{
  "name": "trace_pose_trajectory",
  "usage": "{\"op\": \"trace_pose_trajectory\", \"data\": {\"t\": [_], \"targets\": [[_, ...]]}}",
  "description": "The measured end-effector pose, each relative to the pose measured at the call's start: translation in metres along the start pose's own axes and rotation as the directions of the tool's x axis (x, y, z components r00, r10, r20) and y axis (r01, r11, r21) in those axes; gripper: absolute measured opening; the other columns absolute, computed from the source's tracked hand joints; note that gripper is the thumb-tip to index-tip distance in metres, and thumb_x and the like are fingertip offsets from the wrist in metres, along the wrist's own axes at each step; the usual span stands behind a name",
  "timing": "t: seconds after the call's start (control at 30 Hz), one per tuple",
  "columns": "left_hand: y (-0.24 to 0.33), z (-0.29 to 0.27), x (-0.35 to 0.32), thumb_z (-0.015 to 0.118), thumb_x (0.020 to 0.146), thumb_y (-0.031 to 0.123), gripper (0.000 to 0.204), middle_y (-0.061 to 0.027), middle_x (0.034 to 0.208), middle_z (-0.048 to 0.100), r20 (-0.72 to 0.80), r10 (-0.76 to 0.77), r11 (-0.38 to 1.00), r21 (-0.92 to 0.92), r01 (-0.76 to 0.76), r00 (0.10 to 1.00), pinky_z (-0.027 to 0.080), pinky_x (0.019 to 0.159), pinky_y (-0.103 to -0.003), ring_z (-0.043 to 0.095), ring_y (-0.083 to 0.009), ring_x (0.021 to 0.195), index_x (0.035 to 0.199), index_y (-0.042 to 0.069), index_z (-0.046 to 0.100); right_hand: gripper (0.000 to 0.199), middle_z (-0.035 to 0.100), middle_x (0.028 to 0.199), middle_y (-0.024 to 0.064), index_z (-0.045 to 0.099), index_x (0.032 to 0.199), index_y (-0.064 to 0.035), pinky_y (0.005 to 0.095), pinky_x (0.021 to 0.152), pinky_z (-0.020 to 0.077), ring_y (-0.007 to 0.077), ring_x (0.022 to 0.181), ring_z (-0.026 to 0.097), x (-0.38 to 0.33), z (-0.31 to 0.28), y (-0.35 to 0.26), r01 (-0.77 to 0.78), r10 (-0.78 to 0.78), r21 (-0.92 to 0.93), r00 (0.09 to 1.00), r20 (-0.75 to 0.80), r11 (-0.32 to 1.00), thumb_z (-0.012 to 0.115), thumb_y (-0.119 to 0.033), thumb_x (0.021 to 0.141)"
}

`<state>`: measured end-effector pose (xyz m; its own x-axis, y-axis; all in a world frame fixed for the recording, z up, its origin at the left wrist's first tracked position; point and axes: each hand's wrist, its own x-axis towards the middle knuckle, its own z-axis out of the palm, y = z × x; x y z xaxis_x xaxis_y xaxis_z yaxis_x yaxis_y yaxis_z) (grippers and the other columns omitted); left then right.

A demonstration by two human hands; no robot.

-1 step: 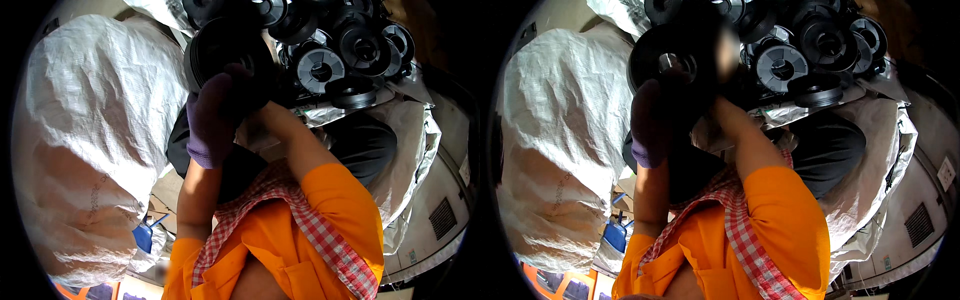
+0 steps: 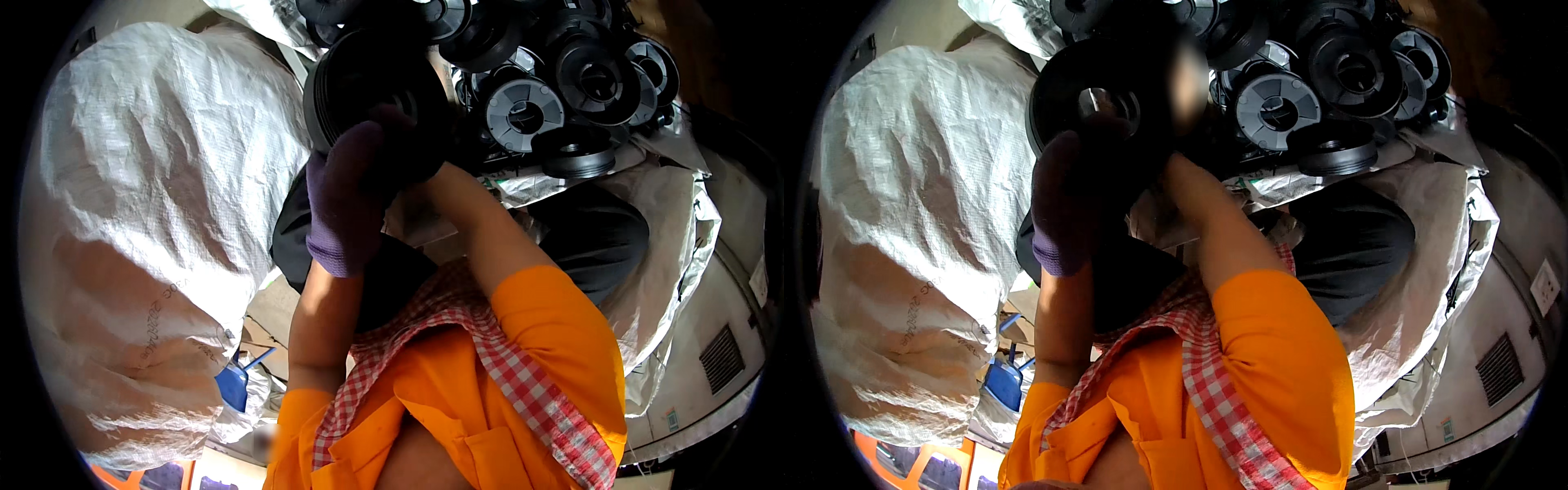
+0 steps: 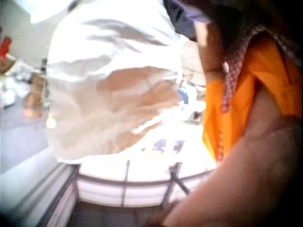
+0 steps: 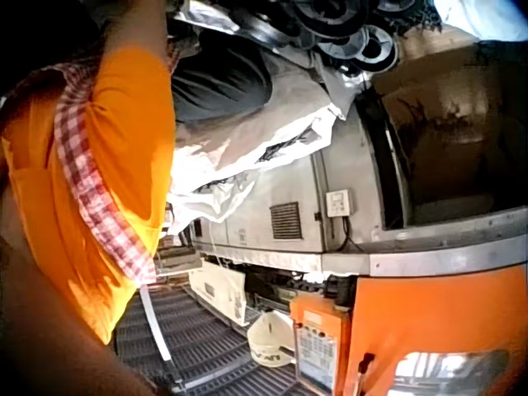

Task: The person sorts through a pile of plastic parts by hand, picking up individual pieces, turning them over, and placing them into a large white bag.

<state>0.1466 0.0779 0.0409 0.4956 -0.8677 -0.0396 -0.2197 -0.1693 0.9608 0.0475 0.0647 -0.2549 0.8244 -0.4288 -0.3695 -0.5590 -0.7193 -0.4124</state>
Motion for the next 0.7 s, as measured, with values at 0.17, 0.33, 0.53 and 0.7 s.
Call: {"op": "trace_pose_trajectory", "data": {"t": [0.17,0.33,0.53,0.7], "targets": [[0.010,0.007,0.004,0.052,0.086,0.010,0.020,-0.0055,0.093,0.064,0.004,-0.270,0.861,-0.446,0.243,0.963,0.047,0.074,-0.027,0.059,-0.0128,0.082,0.098,-0.001,0.064,0.030,0.065,0.105,0.0085,0.055,0.117,-0.0119,0.0391,0.081,0.0454,0.0257,0.097,0.063,-0.017,0.000,0.008,-0.010,0.010,0.004,1.000,0.002,1.000,0.046,-0.023,0.091],[0.008,0.007,0.005,0.054,0.084,0.012,0.020,-0.0054,0.092,0.063,0.126,-0.443,0.690,-0.583,0.428,0.888,0.047,0.078,-0.028,0.058,-0.0133,0.084,0.097,0.000,0.064,0.030,0.066,0.105,0.0083,0.055,0.117,-0.0120,0.0397,0.081,0.0452,0.0258,0.097,0.063,-0.014,-0.005,0.016,-0.011,0.011,-0.008,1.000,0.012,1.000,0.047,-0.023,0.091],[0.008,0.019,0.003,0.057,0.082,0.013,0.020,-0.0045,0.091,0.062,0.113,-0.444,0.688,-0.592,0.419,0.889,0.046,0.078,-0.027,0.058,-0.0134,0.085,0.097,0.002,0.063,0.029,0.066,0.105,0.0081,0.055,0.116,-0.0121,0.0404,0.081,0.0450,0.0260,0.097,0.063,-0.013,-0.007,0.020,-0.029,0.029,-0.008,1.000,-0.002,1.000,0.047,-0.023,0.090],[0.006,0.020,0.005,0.058,0.081,0.011,0.020,-0.0059,0.092,0.062,0.090,-0.370,0.817,-0.443,0.370,0.925,0.047,0.077,-0.028,0.059,-0.0152,0.084,0.098,0.002,0.062,0.029,0.066,0.105,0.0079,0.054,0.116,-0.0123,0.0410,0.080,0.0447,0.0262,0.097,0.063,-0.014,-0.004,0.016,-0.030,0.031,-0.026,0.999,0.030,0.999,0.047,-0.023,0.090]]}}
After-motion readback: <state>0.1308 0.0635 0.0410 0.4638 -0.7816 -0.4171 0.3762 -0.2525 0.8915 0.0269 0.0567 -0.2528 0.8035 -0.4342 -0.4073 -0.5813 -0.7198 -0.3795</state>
